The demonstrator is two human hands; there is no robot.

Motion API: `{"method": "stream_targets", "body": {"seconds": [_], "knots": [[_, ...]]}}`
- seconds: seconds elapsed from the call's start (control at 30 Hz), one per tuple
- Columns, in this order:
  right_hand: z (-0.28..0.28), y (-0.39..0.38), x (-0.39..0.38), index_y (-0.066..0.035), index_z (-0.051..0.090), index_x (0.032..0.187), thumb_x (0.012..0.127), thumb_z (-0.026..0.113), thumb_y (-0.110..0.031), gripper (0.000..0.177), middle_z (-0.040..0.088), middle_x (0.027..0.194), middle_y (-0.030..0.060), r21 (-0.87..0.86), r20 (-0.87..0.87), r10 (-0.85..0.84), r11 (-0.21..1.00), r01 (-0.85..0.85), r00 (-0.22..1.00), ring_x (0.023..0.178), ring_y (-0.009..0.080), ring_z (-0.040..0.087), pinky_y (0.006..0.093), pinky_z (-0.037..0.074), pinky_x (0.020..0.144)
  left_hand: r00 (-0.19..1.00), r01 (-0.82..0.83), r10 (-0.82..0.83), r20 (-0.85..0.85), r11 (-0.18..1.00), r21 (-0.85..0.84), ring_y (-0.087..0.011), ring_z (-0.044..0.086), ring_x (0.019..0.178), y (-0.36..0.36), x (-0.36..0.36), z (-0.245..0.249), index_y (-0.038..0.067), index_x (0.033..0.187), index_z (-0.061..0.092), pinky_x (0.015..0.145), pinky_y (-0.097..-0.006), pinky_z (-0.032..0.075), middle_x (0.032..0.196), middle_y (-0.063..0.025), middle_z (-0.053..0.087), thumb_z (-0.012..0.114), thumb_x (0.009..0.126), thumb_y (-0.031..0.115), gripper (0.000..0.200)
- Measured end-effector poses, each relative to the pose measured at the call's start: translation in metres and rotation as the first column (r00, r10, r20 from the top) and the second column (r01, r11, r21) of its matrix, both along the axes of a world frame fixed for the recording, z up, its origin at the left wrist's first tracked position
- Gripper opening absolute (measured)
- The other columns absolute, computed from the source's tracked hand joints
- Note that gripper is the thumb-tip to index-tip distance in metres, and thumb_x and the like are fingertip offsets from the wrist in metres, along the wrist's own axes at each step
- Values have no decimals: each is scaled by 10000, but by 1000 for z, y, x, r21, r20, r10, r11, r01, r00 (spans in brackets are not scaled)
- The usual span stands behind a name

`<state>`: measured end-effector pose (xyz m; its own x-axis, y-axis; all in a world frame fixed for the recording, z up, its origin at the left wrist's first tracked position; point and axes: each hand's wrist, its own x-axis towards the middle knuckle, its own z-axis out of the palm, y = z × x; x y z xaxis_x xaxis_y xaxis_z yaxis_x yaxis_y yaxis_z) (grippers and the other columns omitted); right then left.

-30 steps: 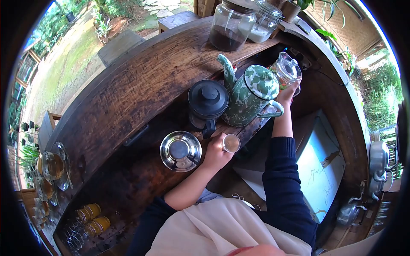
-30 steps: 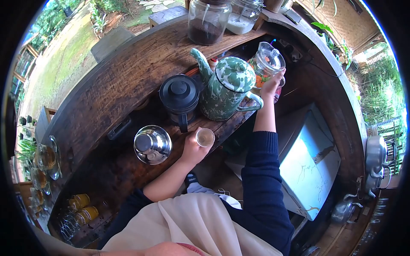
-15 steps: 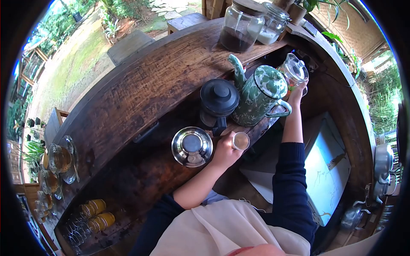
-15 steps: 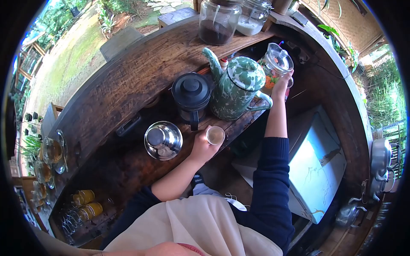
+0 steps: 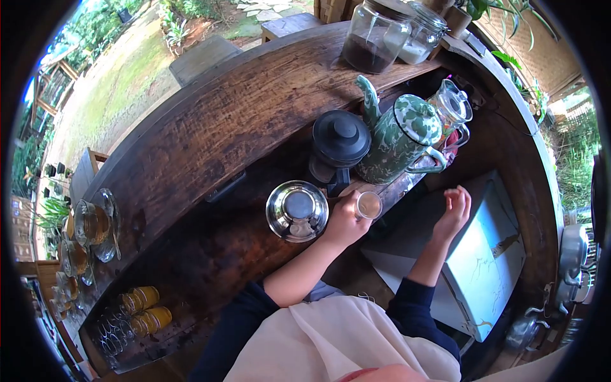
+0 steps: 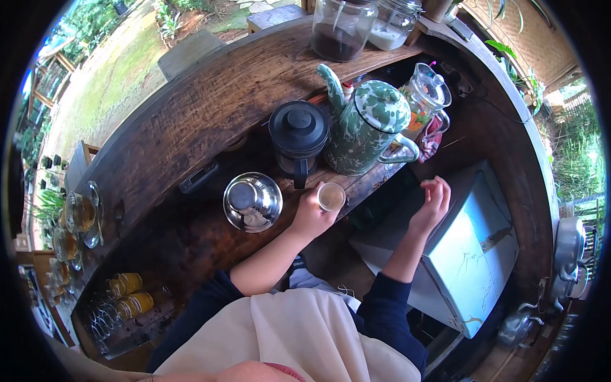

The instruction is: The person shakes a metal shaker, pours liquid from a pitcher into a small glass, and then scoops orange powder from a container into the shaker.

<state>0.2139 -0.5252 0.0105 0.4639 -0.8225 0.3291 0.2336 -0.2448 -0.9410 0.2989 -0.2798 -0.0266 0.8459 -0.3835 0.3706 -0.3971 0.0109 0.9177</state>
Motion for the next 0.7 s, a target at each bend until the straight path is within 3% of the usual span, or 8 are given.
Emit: {"method": "stream_targets", "body": {"seconds": [0.07, 0.13, 0.2, 0.27, 0.4, 0.43, 0.57, 0.7], "knots": [[-4, 41, -11, -3, 557, 1116, 924, 528, -190, 269, 603, 911, 73, -223, -79, 116, 966, -131, 990, 979, 196, 612, 323, 431, 871, 1000, 8, -8, -27, 1000, 6, -389, 643, 769, 2, -1, 6, -36, 982, 573, 660, -395, 528, 812, -206, 636, 688, 768, 126, 292], [2, 94, -6, 16, 515, 1198, 857, 633, -181, 410, 598, 1073, 122, -245, -162, 342, 895, -374, 926, 1050, 234, 595, 349, 433, 929, 998, 24, -23, -50, 1000, 7, -384, 645, 787, 2, 0, 10, -30, 990, 575, 675, -399, 528, 841, -202, 639, 684, 767, 121, 291], [11, 122, 5, 29, 436, 1298, 780, 729, -190, 634, 534, 1265, 181, -334, -279, 519, 736, -589, 808, 1165, 280, 544, 377, 391, 1011, 999, 6, -5, 35, 999, -50, -369, 645, 805, 1, 1, 10, -13, 993, 580, 695, -401, 524, 883, -190, 637, 680, 757, 113, 285], [12, 138, 16, 26, 377, 1356, 745, 768, -197, 759, 464, 1368, 210, -282, -253, 636, 672, -685, 729, 1258, 310, 471, 400, 359, 1040, 996, -1, 4, 88, 999, -43, -340, 654, 787, 0, 1, 5, -1, 951, 592, 673, -378, 525, 857, -166, 637, 668, 747, 78, 232], [5, 154, 23, 31, 374, 1350, 743, 760, -103, 731, 547, 1280, 208, -189, -329, 601, 714, -674, 728, 1196, 292, 537, 371, 409, 993, 995, 2, 1, 104, 1000, -23, -314, 658, 787, 2, 1, 3, 25, 896, 610, 652, -358, 525, 866, -137, 631, 667, 731, 73, 181], [3, 158, 23, 42, 420, 1298, 756, 742, -69, 640, 595, 1207, 203, -190, -343, 554, 750, -634, 758, 1151, 282, 572, 354, 429, 969, 994, -1, 7, 108, 998, -57, -315, 657, 780, 3, -1, 6, 33, 876, 612, 653, -359, 524, 846, -129, 627, 678, 726, 89, 173], [1, 162, 25, 46, 489, 1198, 781, 720, -60, 488, 609, 1186, 193, -178, -295, 562, 763, -622, 773, 1139, 278, 576, 350, 428, 969, 986, 1, 7, 167, 999, -49, -318, 650, 767, 4, 1, 8, 38, 866, 609, 649, -367, 519, 842, -135, 622, 700, 707, 97, 193], [-1, 164, 25, 48, 490, 1191, 794, 727, -87, 482, 611, 1181, 185, -152, -286, 554, 780, -608, 782, 1126, 262, 578, 342, 431, 960, 990, -30, 34, 134, 999, -34, -316, 640, 762, 2, -1, 2, 37, 862, 604, 654, -371, 513, 853, -141, 615, 706, 708, 120, 202]]}}
